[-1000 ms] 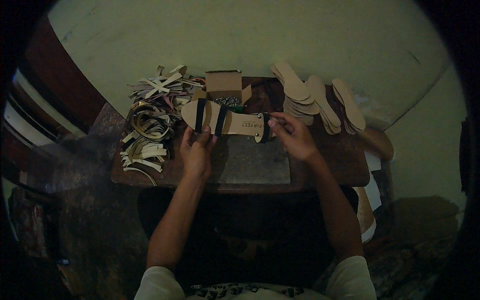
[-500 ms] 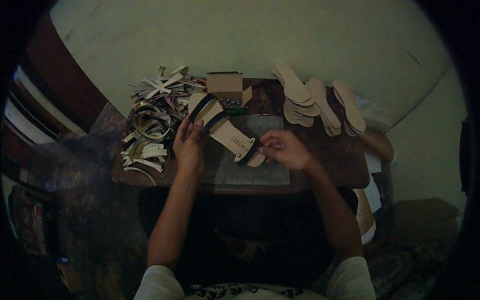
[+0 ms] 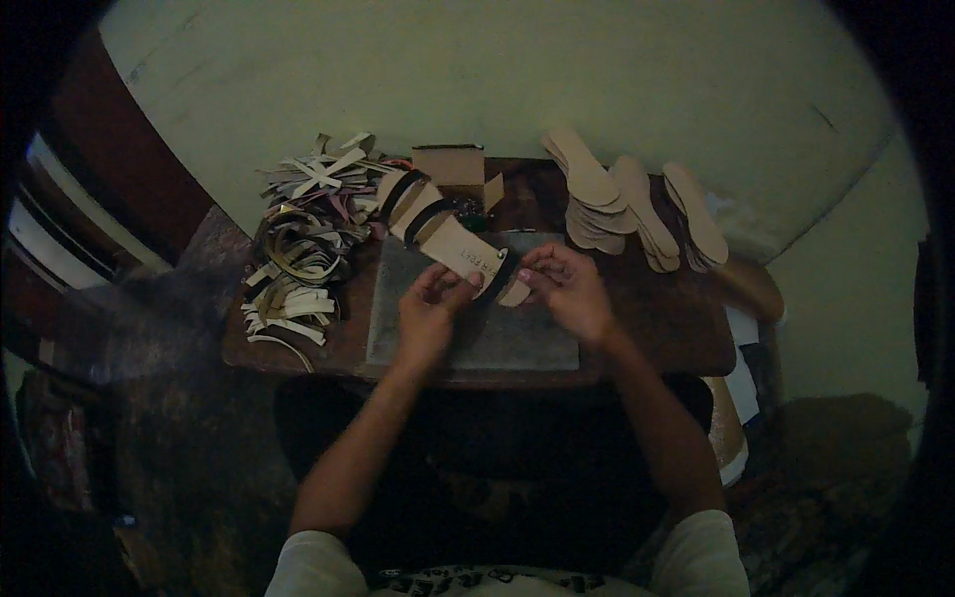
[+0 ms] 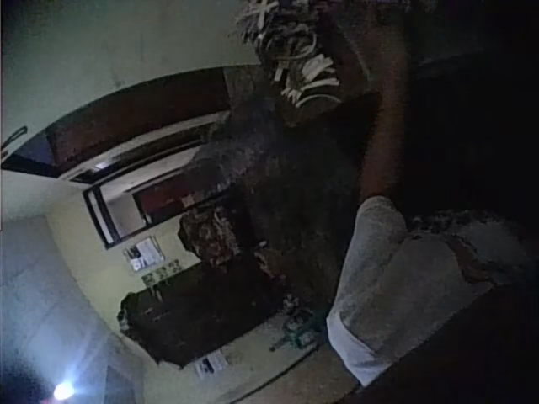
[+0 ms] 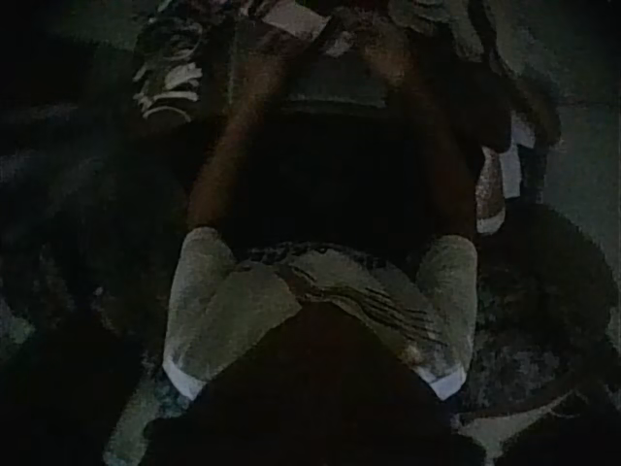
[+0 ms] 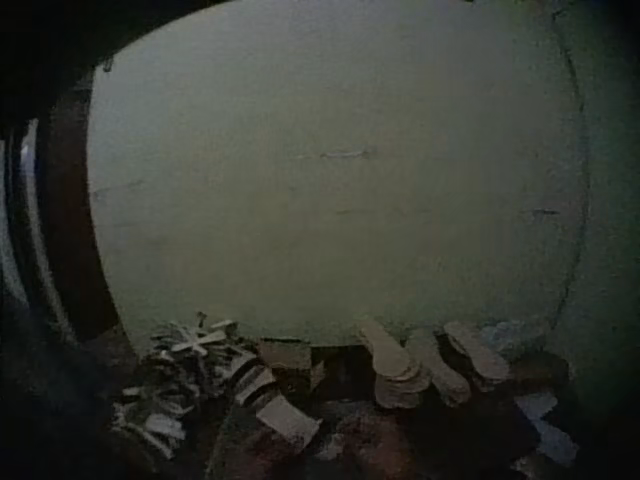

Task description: The person assembles a sandal by attaching black straps to a beige sole using small metal fasteners. They pick up a sole, place a strap across it, and secure it with fasteners, repeating the process for multiple straps.

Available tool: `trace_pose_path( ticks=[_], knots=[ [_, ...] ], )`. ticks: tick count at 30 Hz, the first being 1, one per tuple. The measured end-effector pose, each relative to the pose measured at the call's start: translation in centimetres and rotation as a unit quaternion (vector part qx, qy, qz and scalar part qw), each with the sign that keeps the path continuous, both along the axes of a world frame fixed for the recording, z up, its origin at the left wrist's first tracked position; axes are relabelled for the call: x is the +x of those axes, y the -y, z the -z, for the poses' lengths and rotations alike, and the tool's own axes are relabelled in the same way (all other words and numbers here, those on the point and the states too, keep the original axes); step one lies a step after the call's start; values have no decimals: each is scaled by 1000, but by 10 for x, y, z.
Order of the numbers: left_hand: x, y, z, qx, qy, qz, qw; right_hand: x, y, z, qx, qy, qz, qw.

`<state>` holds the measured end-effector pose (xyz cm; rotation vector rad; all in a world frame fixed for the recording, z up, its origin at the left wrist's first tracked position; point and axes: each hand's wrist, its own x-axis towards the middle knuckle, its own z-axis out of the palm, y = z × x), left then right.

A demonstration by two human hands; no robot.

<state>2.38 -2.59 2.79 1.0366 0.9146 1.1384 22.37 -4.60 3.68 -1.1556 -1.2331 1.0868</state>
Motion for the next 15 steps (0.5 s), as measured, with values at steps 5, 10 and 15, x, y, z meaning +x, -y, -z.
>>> trace_pose_path(
  ticks=[5,10,15],
  knots=[
    [0,1,11,101,-97,-73,987,-12,0,-9,-77,-56,28,995],
    [10,7,6,85,-18,-50,995,-6,-1,5,-50,22,20,998],
    [8,5,8,54,-24,-61,996,1,-3,9,-52,-1,12,999]
  ],
)
